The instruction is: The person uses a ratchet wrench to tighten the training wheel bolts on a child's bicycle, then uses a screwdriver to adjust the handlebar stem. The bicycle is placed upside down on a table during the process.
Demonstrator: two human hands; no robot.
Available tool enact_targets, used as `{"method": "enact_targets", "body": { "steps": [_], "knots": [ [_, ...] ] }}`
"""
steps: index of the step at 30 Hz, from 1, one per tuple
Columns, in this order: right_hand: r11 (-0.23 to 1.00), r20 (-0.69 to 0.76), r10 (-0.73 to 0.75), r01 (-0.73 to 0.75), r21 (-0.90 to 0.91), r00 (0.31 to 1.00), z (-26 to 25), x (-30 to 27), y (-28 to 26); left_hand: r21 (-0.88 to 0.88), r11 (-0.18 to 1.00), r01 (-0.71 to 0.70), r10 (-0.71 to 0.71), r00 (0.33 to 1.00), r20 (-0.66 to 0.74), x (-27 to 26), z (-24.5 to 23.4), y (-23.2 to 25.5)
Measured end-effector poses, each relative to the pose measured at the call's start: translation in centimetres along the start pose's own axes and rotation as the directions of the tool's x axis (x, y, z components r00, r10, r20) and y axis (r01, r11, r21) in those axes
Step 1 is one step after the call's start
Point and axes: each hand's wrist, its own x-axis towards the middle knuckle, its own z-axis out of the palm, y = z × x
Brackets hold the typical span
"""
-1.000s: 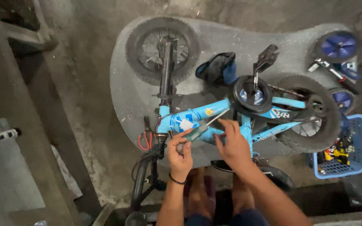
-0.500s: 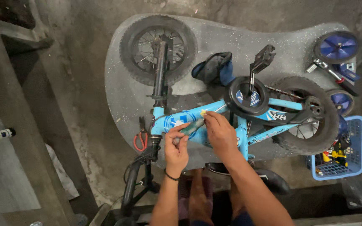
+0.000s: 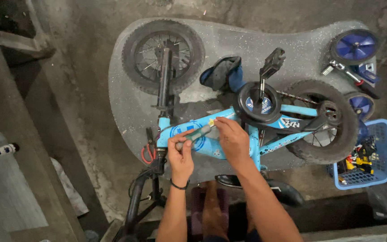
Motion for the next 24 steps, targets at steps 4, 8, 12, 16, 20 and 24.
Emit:
{"method": "enact_targets", "body": {
  "steps": [4,8,12,16,20,24],
  "knots": [
    [0.999,-0.037,0.030,-0.031,-0.008,0.999,0.2,-0.7,0.1,-0.056,0.997,0.054,-0.054,0.999,-0.001,0.6,0.1,0.2],
    [0.994,-0.059,0.101,-0.103,-0.027,0.993,0.7,-0.8,0.6,0.062,0.998,0.034,-0.036,0.999,0.026,1.0,0.6,0.5],
    [0.990,-0.080,0.144,-0.143,0.018,0.986,1.0,-1.0,1.1,0.071,0.997,0.034,-0.036,0.999,0.036,1.2,0.8,0.6],
    [0.992,-0.068,0.123,-0.122,0.023,0.990,1.1,-1.1,1.1,0.078,0.997,0.016,-0.017,1.000,0.014,1.2,0.5,0.6],
    [0.990,-0.070,0.143,-0.141,0.028,0.987,1.2,-1.0,1.2,0.074,0.997,0.035,-0.036,0.999,0.010,1.1,0.6,0.4],
    [0.990,-0.070,0.138,-0.138,0.007,0.988,1.1,-0.9,1.1,0.080,0.997,0.002,-0.005,0.999,0.044,1.1,0.5,0.4]
  ]
}}
